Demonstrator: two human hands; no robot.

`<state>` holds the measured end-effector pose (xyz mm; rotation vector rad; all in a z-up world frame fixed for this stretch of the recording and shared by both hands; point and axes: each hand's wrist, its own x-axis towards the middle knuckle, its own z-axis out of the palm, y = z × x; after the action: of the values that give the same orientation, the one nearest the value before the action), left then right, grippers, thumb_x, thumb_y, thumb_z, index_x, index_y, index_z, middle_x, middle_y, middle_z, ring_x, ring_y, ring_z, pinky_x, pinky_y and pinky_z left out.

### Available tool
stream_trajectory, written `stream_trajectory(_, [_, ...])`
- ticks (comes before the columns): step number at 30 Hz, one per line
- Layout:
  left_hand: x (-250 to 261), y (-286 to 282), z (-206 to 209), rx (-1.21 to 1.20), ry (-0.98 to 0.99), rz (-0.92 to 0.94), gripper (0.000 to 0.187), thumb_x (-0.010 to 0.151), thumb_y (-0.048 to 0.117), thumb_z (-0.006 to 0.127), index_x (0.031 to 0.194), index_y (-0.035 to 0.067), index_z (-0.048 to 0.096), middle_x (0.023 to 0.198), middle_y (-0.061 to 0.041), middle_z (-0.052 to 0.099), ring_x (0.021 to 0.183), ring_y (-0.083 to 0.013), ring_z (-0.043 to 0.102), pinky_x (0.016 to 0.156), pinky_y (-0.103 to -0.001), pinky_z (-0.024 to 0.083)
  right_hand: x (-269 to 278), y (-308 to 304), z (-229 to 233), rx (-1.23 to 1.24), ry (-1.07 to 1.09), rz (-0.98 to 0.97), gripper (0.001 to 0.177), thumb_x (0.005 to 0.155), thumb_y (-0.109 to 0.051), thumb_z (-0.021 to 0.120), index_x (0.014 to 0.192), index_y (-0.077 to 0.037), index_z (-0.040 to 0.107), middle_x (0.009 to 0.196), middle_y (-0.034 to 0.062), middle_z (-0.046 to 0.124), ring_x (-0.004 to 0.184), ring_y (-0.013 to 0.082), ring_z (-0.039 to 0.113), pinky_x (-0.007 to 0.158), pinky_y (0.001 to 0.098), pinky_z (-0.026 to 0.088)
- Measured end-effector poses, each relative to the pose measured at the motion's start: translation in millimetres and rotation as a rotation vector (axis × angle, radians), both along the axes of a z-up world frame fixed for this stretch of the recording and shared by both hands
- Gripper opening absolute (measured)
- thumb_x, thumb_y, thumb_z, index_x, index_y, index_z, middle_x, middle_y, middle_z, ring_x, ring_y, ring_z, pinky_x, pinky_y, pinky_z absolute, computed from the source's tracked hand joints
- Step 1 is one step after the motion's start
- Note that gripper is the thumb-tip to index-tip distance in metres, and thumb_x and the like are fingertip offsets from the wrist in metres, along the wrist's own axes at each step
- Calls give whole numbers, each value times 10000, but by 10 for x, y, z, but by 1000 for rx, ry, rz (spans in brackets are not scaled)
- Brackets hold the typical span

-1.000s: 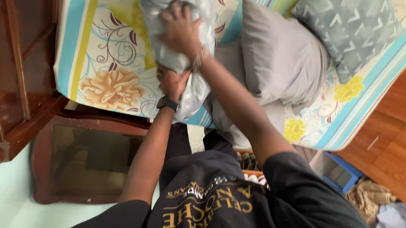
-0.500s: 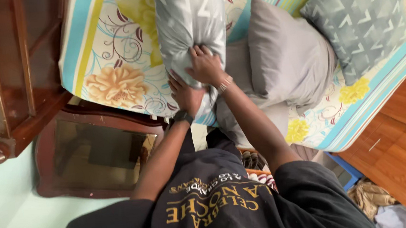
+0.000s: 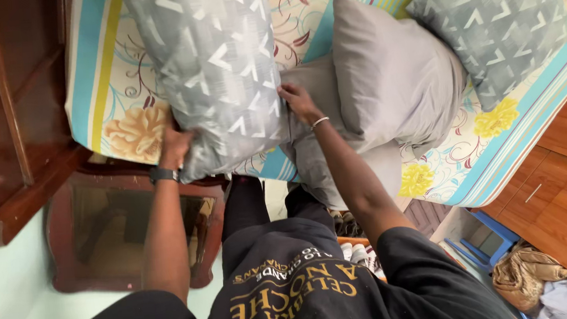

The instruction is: The person smooths the bedspread, retrieves several pillows from a storage space, and arranges the pillows on the bed by hand.

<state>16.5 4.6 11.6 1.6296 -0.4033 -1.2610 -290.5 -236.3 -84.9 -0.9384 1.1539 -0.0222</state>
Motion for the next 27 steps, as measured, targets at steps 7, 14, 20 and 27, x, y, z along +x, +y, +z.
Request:
stream_trajectory(7, [92, -360, -161, 99, -16, 71, 561, 951, 356, 736, 1351, -17, 611, 1322, -160, 692, 1185, -250, 658, 1046, -366, 493, 255, 436, -115, 184, -72, -215, 464, 972, -241, 664, 1363, -8, 578, 1326, 88, 660, 1178, 167, 615, 1016, 300, 491])
stream_trajectory(14, [467, -388, -412, 341, -438, 41, 284, 915, 245, 781, 920, -36, 738, 912, -196, 771, 801, -276, 699, 769, -409, 525, 316, -48, 241, -57, 93, -37, 299, 930, -163, 730, 1134, 54, 718, 1032, 134, 761, 866, 206, 691, 775, 327, 573])
stream_trajectory(20, [282, -225, -799, 177, -840, 39, 246, 914, 146, 842, 957, -69, 731, 946, -246, 738, 887, -350, 640, 792, -424, 495, 345, 329, 84, -440, 164, 51, 204, 974, -131, 795, 1001, 39, 686, 892, 97, 662, 815, 104, 535, 710, 304, 489])
stream_trajectory(27, [996, 285, -495, 227, -159, 249, 298, 985, 233, 694, 1144, -19, 701, 1029, -64, 757, 957, -171, 731, 853, -292, 598, -205, -366, 122, -200, 15, -130, 123, 958, -132, 706, 1046, -76, 641, 886, -37, 700, 747, 78, 686, 584, 215, 504])
